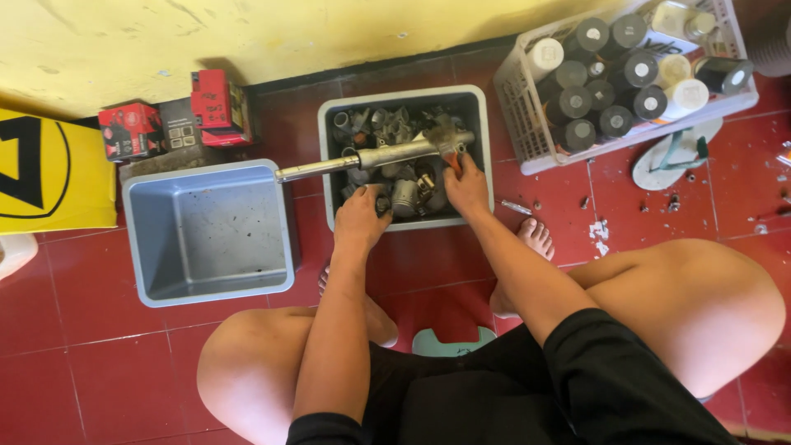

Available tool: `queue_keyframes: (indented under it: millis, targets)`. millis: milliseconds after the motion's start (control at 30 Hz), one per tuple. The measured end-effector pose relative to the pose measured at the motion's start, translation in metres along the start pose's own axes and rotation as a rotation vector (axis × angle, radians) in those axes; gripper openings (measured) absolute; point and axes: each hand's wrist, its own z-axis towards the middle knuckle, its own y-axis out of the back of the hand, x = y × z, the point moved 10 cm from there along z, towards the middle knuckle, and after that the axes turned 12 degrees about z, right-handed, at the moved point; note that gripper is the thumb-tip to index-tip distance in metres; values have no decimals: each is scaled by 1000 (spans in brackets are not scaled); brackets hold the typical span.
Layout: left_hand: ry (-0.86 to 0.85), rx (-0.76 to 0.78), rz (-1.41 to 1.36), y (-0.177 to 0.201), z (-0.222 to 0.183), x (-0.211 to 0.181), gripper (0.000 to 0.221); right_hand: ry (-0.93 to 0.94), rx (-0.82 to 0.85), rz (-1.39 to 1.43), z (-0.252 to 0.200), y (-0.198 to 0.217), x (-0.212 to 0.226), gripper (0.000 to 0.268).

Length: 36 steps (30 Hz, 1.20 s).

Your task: Cleaning and disassembling a motorcycle front fork tube using a brush and small tools

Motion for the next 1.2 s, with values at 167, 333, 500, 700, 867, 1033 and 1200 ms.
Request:
queue_keyframes:
  millis: [167, 333, 500, 700, 867, 1033, 1200]
  targets:
    - [-28, -13, 51, -35, 23, -15, 49, -40, -40, -36, 22, 4, -55, 40]
    - [-92, 19, 75, -73, 51, -34, 48, 11, -3, -97, 8, -5, -48, 38]
    - [-94, 66, 229, -90, 62, -23, 50, 9, 167, -210, 7, -13, -60, 35]
    - [-84, 104, 190, -67, 48, -25, 48, 66, 214, -300, 8, -23, -66, 36]
    - [-72, 107, 183, -66, 45, -20, 51, 81, 231, -348, 4, -25, -62, 37]
    - [-57, 89, 134, -41, 34, -25, 56, 93, 219, -353, 2, -25, -61, 38]
    - [303, -52, -115, -18, 28, 38, 58, 133, 177, -320, 2, -22, -56, 43]
